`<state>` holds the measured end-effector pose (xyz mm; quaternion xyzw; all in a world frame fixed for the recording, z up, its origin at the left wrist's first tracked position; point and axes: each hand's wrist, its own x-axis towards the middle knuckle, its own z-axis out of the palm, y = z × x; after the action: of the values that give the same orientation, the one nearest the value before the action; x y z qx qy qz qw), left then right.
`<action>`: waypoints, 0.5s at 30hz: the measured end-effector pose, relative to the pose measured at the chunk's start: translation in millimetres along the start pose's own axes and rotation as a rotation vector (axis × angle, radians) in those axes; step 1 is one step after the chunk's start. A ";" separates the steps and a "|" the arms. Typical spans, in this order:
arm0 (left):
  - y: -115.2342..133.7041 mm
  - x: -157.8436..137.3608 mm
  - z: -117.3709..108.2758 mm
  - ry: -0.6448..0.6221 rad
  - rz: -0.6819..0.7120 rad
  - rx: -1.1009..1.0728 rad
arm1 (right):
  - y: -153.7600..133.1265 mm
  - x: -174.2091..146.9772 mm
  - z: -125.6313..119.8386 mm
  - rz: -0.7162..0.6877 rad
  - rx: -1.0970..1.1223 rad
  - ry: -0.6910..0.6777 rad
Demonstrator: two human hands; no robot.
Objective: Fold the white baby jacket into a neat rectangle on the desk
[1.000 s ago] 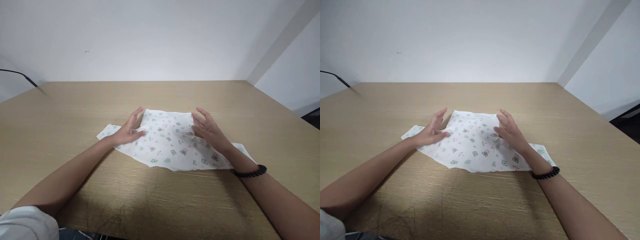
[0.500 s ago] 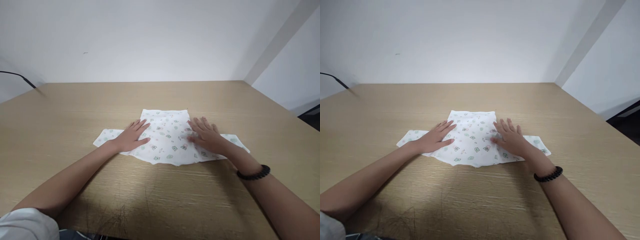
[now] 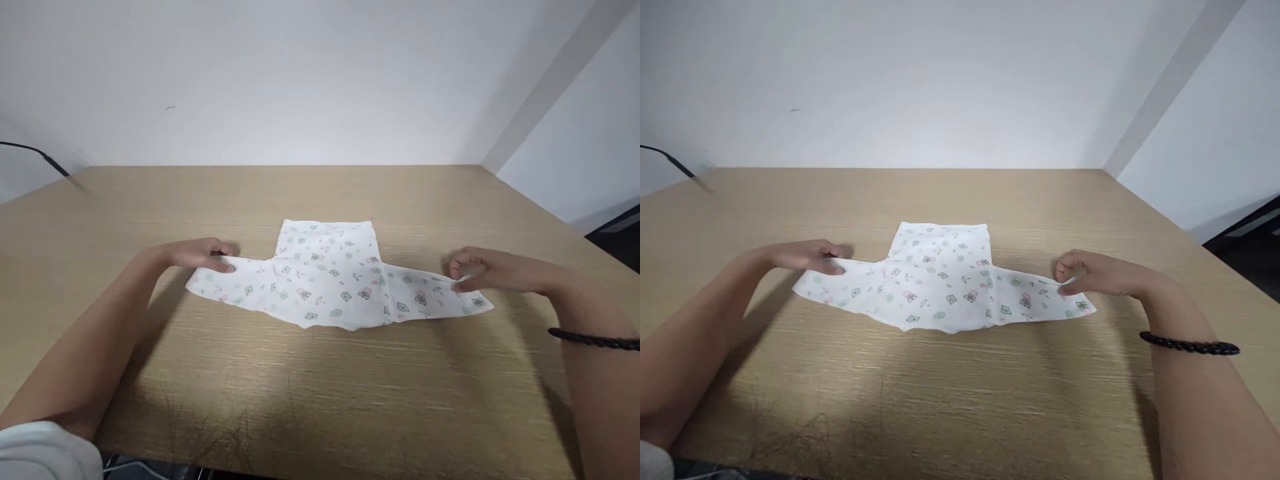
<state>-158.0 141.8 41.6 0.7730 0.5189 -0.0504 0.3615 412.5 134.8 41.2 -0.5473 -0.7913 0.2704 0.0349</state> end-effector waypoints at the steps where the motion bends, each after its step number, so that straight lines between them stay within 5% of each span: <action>1: -2.9 -2.5 -3.4 -0.028 -0.012 -0.028 | -1.7 -1.6 -2.6 0.019 0.042 -0.099; 3: -8.2 -7.2 -8.6 -0.057 -0.019 -0.097 | -1.6 -5.3 -7.1 0.042 0.162 -0.219; 11: -40.9 -14.9 -6.6 -0.032 0.030 -0.575 | -2.1 -12.2 -13.0 0.218 0.794 0.043; 15: -44.8 -12.9 -2.1 -0.003 0.083 -0.779 | -44.2 -6.3 -2.0 0.045 0.972 0.228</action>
<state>-202.1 142.2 26.3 0.5981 0.4671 0.1636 0.6303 378.3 118.7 65.1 -0.5106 -0.5530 0.5470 0.3664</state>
